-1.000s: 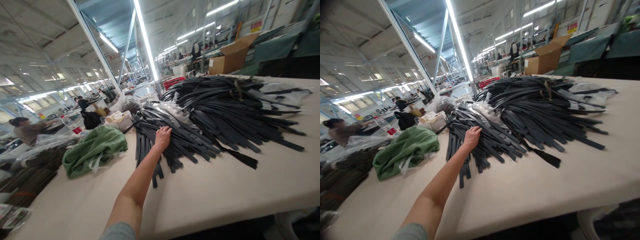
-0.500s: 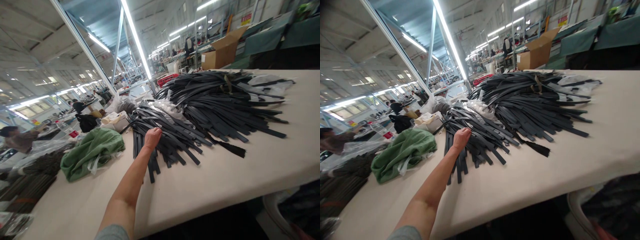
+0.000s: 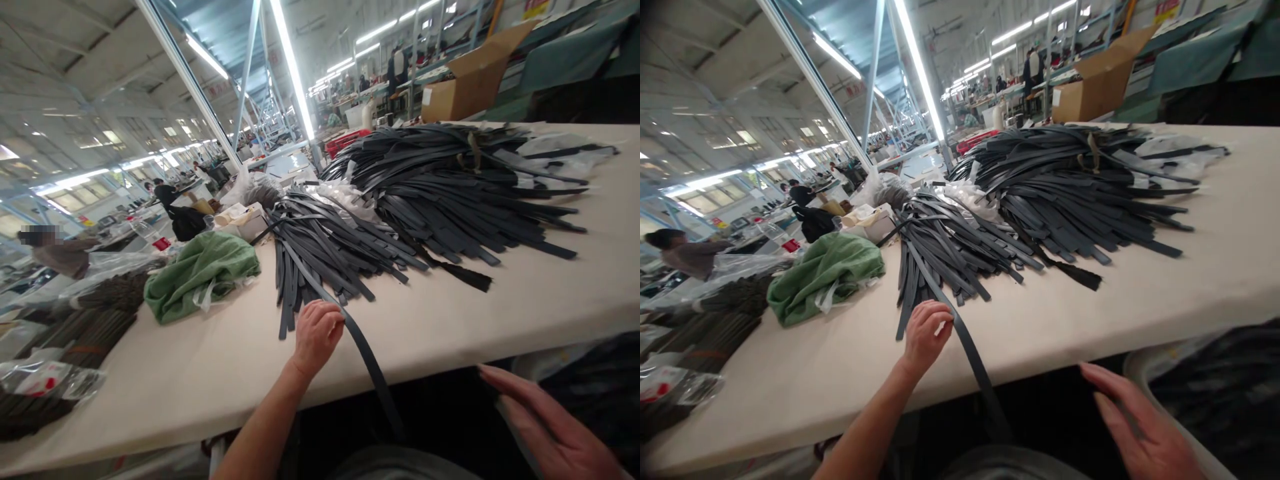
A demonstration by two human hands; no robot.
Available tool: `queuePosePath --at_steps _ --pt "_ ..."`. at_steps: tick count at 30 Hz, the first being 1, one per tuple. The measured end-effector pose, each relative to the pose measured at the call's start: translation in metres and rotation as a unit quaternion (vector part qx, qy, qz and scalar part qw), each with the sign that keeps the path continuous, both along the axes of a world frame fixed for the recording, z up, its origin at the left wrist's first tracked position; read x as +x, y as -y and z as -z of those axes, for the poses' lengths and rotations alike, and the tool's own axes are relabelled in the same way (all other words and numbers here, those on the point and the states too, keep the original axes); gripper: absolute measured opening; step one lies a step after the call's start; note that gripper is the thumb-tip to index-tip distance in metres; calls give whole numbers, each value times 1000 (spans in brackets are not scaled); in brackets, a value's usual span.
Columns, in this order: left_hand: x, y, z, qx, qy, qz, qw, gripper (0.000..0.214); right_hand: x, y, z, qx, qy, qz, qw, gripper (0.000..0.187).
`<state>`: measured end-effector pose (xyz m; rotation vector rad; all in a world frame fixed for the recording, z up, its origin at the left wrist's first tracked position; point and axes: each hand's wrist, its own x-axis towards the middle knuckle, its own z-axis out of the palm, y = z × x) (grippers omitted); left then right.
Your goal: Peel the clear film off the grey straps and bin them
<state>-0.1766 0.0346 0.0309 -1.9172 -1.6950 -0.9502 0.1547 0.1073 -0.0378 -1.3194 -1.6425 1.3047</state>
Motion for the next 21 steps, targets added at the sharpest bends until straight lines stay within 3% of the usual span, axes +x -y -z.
queuePosePath --at_steps 2,4,6,8,9,10,11,12,14,15,16,17,19,21 --pt "16 5 6 9 30 -5 1000 10 -34 14 -15 -2 -36 -123 992 33" --pt "29 6 10 17 61 -5 998 11 -68 25 -32 -42 -91 -247 964 40" --pt "39 9 12 22 114 -5 993 10 -94 30 -44 -93 -135 -305 938 43" --pt "48 13 15 38 234 -25 971 5 -106 29 -50 -133 -157 -312 928 47" --pt "52 16 16 48 331 -38 941 6 -108 27 -53 -138 -160 -308 928 49" --pt "57 18 17 49 450 -47 891 15 -106 24 -55 -129 -155 -310 929 51" --pt "62 20 18 26 576 -45 816 26 -103 22 -56 -108 -141 -317 932 51" --pt "67 22 18 -18 691 -31 722 36 -98 20 -57 -80 -118 -330 933 50" --pt "72 20 14 -114 836 14 536 49 -84 18 -55 -27 -51 -368 928 48" --pt "71 17 10 -133 868 32 478 48 -76 18 -50 -2 -14 -381 924 46" --pt "67 12 4 -121 885 40 448 43 -67 18 -44 19 21 -384 923 44" --pt "61 6 -3 -84 894 39 438 35 -56 19 -34 32 52 -378 924 43" --pt "43 -9 -19 8 901 18 433 21 -31 18 -9 30 98 -354 929 43" --pt "27 -25 -30 59 902 -4 427 20 -2 17 20 -13 126 -327 937 43"
